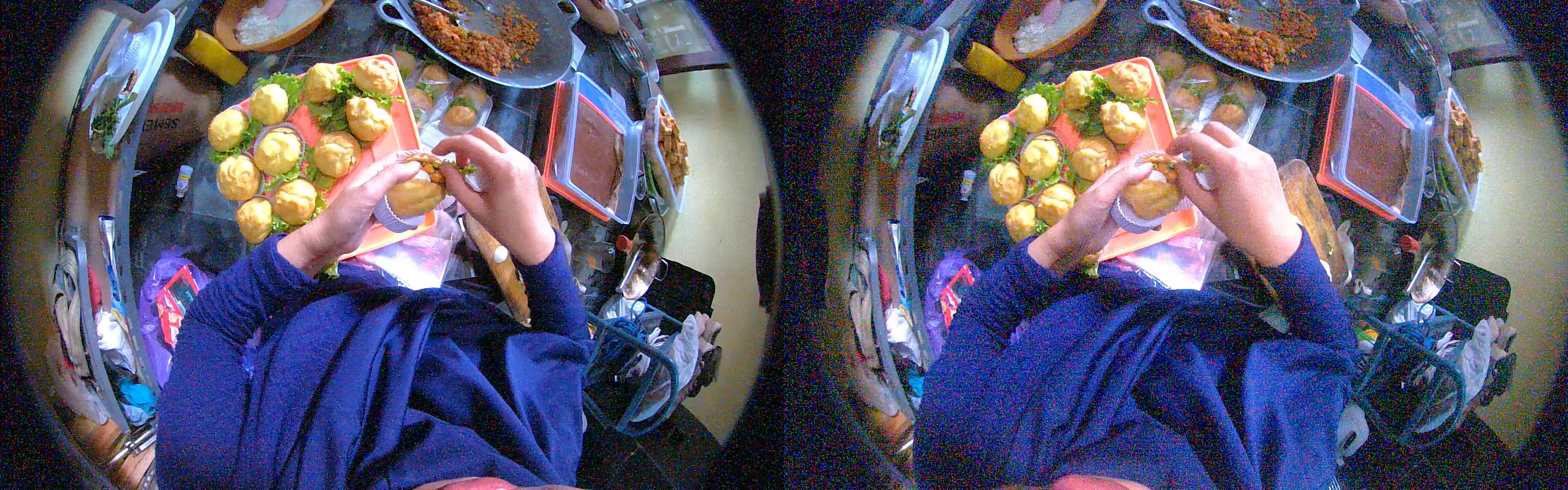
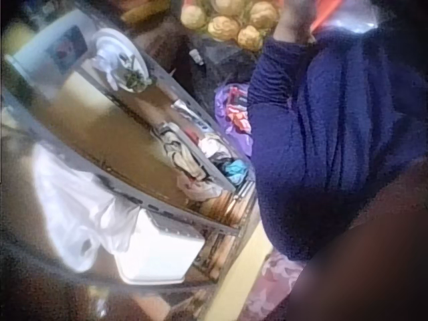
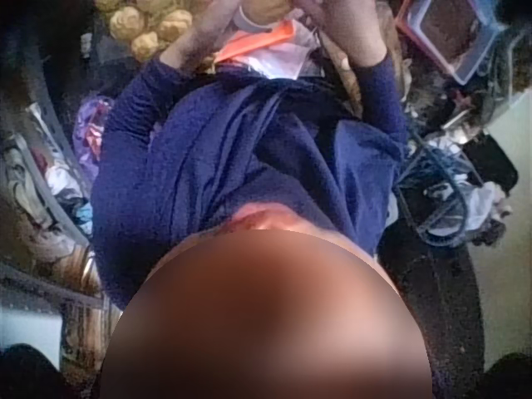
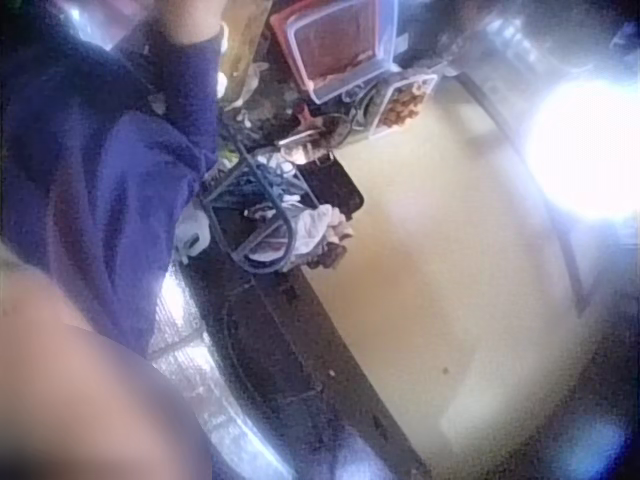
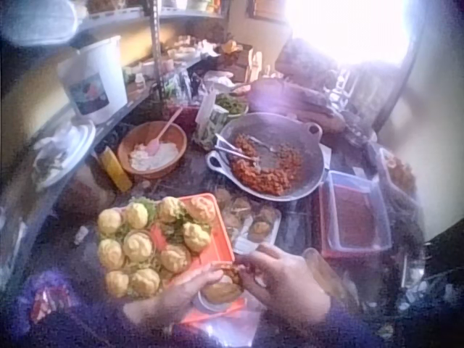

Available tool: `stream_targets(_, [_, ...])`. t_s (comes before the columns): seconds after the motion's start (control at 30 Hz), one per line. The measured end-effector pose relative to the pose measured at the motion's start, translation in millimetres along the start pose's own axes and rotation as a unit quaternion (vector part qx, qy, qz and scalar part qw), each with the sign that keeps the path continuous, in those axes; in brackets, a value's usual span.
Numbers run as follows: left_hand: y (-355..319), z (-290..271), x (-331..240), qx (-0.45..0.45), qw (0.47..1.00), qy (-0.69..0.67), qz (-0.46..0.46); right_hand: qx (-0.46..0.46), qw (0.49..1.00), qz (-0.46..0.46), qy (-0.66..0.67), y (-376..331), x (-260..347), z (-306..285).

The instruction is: The person assembles small round pastries by placing them into paper cups, adding lettuce, a reddish filling, and a slice of hard-boiled egg. The finished items are placed on a red tray.

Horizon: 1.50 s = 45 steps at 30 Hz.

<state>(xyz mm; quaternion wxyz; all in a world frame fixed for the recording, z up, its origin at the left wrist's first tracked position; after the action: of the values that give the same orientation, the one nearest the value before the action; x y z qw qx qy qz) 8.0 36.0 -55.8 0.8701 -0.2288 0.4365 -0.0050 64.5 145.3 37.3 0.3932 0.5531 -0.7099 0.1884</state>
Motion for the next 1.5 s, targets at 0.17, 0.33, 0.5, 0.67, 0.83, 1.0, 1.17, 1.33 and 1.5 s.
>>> stream_targets(0.17, [-1.3,3.5,-3.7,0.003,0.999,0.031,0.015,0.041,0.994,-0.078,-0.068,5.0,17.0,5.9])
stream_targets(0.33, [-1.4,1.3,2.9,-0.003,1.000,0.016,0.007,0.045,0.989,-0.078,-0.118,5.6,17.7,8.0])
stream_targets(0.5, [3.9,-0.5,6.9,0.012,1.000,0.016,0.020,0.023,0.991,-0.042,-0.124,2.5,10.8,12.5])
stream_targets(0.67, [5.2,-2.4,7.3,0.012,0.999,0.039,0.004,-0.020,0.995,-0.018,-0.099,0.1,2.6,11.4])
stream_targets(0.83, [5.2,-1.4,10.0,0.020,0.999,0.025,-0.016,0.007,0.997,-0.017,-0.070,2.3,1.3,12.7])
stream_targets(1.0, [4.0,-0.6,9.8,0.026,0.999,0.035,-0.001,0.065,0.993,-0.048,-0.086,5.6,9.2,12.2])
stream_targets(1.17, [5.1,1.5,9.0,0.031,1.000,0.002,-0.004,0.079,0.988,-0.071,-0.115,10.5,11.1,15.5])
stream_targets(1.33, [5.3,1.5,10.5,0.025,1.000,-0.006,-0.008,0.036,0.997,-0.019,-0.068,13.9,2.6,17.0])
stream_targets(1.5, [8.8,-4.4,14.6,0.009,1.000,-0.019,-0.013,0.024,0.998,-0.027,-0.048,8.7,5.6,16.6])
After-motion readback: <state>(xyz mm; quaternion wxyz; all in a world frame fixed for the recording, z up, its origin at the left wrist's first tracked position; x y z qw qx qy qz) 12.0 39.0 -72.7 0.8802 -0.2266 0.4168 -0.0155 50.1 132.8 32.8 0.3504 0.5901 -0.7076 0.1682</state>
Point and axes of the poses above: each hand's wrist, its own y-axis towards the middle knuckle, its own z-axis out of the palm, x = y × z, the point moved 8 cm from there along y, towards the middle knuckle, and after that the axes turned 12 degrees about y, right-handed, at the moved point
